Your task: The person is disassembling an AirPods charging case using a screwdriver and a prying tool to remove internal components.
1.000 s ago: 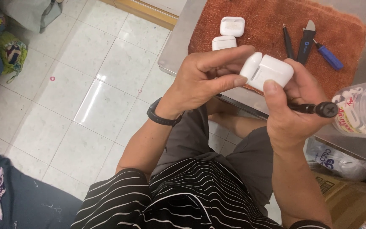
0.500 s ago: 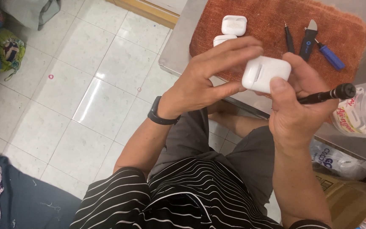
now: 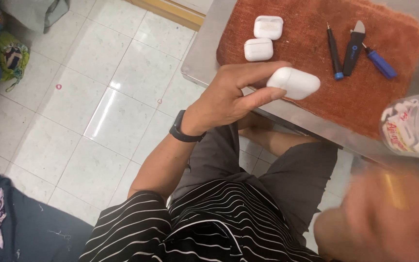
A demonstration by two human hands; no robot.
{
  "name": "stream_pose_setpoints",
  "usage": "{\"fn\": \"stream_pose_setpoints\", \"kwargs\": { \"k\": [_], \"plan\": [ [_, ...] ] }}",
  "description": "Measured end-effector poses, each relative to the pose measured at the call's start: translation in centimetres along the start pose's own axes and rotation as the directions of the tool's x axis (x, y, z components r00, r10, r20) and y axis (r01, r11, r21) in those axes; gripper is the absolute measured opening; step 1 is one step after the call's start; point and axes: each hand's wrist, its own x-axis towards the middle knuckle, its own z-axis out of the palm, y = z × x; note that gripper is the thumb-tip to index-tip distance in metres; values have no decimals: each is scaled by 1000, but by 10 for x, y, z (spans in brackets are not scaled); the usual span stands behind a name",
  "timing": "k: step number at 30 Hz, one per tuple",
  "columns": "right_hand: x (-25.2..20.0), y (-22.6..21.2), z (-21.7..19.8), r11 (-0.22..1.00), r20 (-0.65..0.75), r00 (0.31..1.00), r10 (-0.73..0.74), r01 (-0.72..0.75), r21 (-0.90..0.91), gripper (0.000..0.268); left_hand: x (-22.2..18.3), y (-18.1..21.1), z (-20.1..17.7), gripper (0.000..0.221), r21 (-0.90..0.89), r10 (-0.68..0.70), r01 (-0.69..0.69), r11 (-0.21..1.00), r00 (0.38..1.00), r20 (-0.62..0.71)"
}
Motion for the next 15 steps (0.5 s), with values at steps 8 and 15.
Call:
{"fn": "stream_pose_setpoints", "kwargs": {
  "k": [8,15],
  "plan": [
    [-151,29,-160,717,529,820,-218,-233,657,8,2,5,14,41,-185,-128,118,976,991,-48],
    [-99,35,-100,217,625,447,-640,-676,705,12,1,12,8,31,-53,-127,121,991,983,-135]
  ]
}}
